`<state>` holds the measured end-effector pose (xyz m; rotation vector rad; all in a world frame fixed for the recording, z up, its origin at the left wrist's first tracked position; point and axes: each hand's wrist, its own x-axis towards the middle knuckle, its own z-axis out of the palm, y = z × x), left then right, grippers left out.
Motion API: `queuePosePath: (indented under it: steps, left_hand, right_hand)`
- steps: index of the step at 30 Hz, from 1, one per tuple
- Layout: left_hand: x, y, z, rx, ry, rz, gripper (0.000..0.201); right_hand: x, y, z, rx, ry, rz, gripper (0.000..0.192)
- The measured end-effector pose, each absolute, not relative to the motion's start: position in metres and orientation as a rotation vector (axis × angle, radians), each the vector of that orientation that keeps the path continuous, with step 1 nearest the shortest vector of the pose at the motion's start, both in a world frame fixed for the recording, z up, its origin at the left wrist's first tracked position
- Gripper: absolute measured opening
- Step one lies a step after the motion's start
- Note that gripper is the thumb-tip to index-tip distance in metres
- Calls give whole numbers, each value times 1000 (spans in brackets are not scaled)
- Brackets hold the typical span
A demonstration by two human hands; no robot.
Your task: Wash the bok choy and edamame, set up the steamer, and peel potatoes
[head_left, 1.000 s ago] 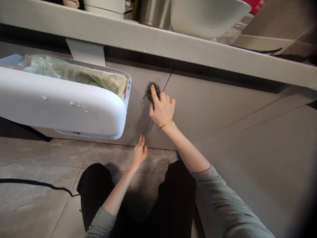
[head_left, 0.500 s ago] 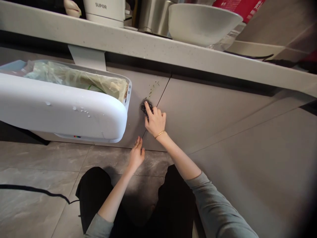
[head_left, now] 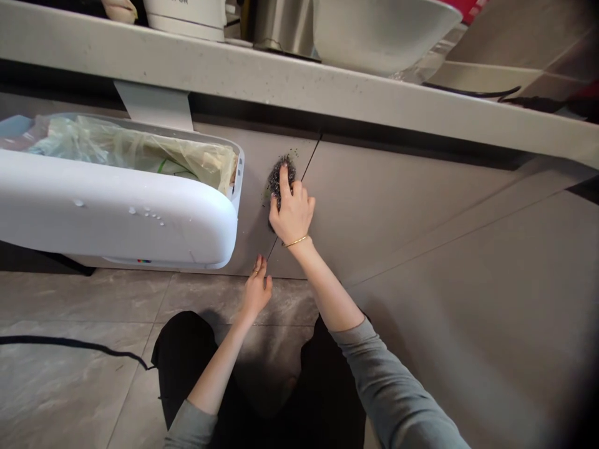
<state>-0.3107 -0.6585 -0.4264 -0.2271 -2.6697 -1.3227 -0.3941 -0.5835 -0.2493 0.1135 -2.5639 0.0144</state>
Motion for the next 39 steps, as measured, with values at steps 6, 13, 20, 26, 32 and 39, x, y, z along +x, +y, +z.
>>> queuePosePath:
  steps: [6,13,20,26,32,39]
  left_hand:
    - [-307,-660,-424,-255,-2646,-1349,55]
    - [-305,-664,-426,-281,-2615,-1352,54]
    - [-304,-661,-429,-249,-2600,-1357,55]
    - [-304,-659,-420,-298,-2591,-1323,55]
    - [-306,-658,-413,-287,-2575,-1308,54]
    - [-306,-649,-410,-299,-2573,-1324,56]
  right_hand:
    - [-392,-586,-254,190,-2605,83,68]
    - [-390,-592,-259,200,-2647,110,67]
    - [-396,-580,-247,156,-2548,120,65]
    - [-389,-582,-258,279,-2681,57,65]
    - [-391,-580,-241,249,-2610,45,67]
    - [-392,-568,-229,191,-2576,24,68]
